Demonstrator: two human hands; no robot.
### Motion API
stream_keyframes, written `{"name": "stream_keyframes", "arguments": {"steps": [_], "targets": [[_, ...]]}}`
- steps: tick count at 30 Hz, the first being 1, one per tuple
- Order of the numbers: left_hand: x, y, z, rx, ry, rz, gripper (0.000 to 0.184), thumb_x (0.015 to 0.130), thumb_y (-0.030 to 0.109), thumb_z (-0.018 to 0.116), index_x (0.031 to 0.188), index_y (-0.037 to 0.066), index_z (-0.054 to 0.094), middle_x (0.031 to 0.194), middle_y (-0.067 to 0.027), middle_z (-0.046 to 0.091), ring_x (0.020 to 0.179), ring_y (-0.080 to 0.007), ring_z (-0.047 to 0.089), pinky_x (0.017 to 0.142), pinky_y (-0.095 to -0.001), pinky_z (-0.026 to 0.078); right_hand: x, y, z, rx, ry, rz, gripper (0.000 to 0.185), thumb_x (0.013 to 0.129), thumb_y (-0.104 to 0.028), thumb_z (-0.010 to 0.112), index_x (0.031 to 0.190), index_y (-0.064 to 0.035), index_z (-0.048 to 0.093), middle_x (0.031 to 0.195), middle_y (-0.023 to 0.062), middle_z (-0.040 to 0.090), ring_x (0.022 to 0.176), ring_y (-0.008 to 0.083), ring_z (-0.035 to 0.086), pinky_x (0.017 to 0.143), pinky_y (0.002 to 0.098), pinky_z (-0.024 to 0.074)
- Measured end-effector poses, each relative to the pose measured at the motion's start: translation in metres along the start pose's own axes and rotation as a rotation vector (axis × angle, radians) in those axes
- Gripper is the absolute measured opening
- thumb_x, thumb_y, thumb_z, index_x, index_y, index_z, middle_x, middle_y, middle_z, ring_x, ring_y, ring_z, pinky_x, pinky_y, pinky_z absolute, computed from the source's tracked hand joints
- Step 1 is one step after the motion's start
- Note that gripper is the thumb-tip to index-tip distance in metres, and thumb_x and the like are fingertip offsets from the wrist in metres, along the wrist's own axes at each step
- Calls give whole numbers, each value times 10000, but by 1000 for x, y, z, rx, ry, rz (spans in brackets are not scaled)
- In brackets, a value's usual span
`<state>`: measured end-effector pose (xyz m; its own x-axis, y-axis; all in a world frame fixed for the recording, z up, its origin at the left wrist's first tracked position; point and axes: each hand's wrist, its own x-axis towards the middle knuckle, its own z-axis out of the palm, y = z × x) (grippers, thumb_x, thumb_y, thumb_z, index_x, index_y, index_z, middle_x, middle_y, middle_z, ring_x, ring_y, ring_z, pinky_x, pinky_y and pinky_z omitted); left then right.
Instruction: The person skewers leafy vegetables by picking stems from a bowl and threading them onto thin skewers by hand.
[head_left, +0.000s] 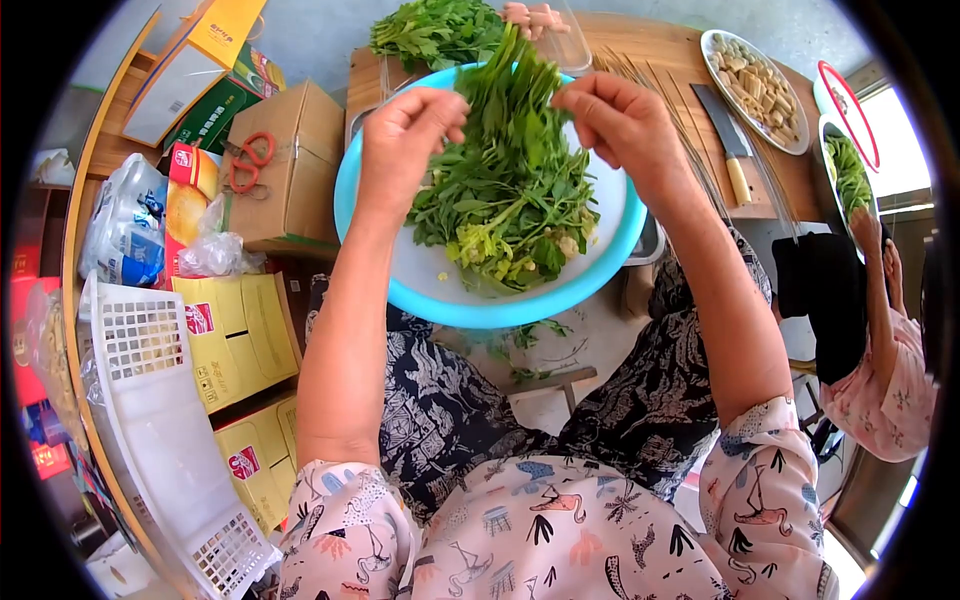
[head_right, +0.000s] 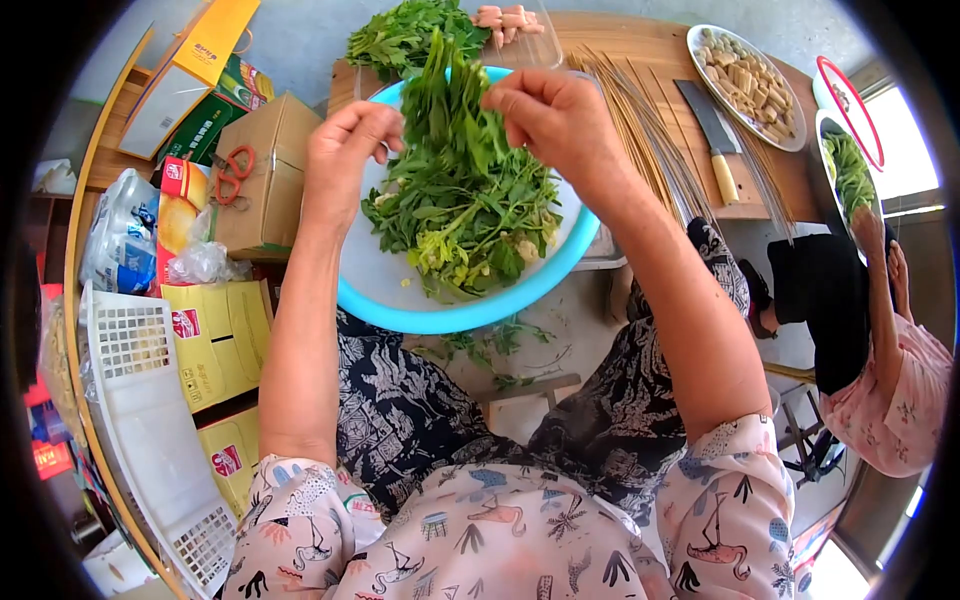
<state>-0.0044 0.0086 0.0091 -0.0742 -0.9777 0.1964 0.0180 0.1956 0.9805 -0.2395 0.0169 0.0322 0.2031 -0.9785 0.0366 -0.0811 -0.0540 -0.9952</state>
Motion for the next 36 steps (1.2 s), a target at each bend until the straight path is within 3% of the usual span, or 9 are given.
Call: {"name": "stream_keyframes", "arguments": {"steps": [4,6,7,11,15,21,24,32,36], "targets": [[-11,-16,21,433,-388,-253,129,822,157,664,796,32,657,686,23,592,645,-45,520,580,-221,423,1,3,-10,38,46,-40,153,904,-169,574,881,-43,660,578,-42,520,475,12,382,424,180,282],[-19,-25,29,597,-454,-151,139,761,164,705,780,32,666,673,-70,631,584,-151,569,561,-295,449,1,4,-12,69,48,-41,154,904,-171,575,883,-44,660,580,-41,520,475,12,379,424,180,282],[-21,-28,32,725,-483,-60,153,751,166,699,742,27,635,716,-118,630,643,-252,604,596,-371,465,1,4,-12,51,52,-50,154,905,-172,576,885,-44,660,581,-40,520,475,12,376,425,180,283],[-28,-37,41,1122,-572,-92,169,745,172,691,788,27,618,779,-100,644,707,-285,614,638,-394,467,-1,3,-10,1,61,-62,184,927,-189,546,933,-34,645,587,-53,475,450,3,337,405,161,243],[-21,-38,33,1056,-577,-87,157,748,156,687,827,32,633,789,-104,640,690,-245,616,638,-357,465,-1,1,-12,23,42,-54,153,907,-176,579,878,-50,660,572,-45,517,478,11,391,424,183,293],[-9,-14,17,305,-389,-359,116,821,90,661,884,8,609,784,23,599,687,-56,527,621,-204,415,-2,-1,-13,7,49,-59,158,905,-174,574,845,-45,643,572,-45,512,470,13,379,423,184,287],[-9,-4,11,91,-345,-339,118,827,104,671,894,25,615,787,25,601,691,-53,522,631,-197,414,-2,-1,-11,-7,46,-49,182,923,-184,545,931,-29,638,589,-48,473,455,5,336,407,165,243],[-6,2,-8,74,-178,-276,217,811,87,697,1002,5,632,853,2,613,747,-61,541,701,-201,442,-2,-4,-6,-1,42,-10,151,910,-156,560,872,-39,646,571,-45,506,479,11,379,429,179,282],[-7,1,-21,184,-246,-225,231,783,55,711,988,-3,622,859,0,601,788,-69,554,727,-210,453,-2,-4,-4,12,28,0,154,914,-152,551,875,-34,641,571,-44,509,476,10,383,427,175,284]]}}
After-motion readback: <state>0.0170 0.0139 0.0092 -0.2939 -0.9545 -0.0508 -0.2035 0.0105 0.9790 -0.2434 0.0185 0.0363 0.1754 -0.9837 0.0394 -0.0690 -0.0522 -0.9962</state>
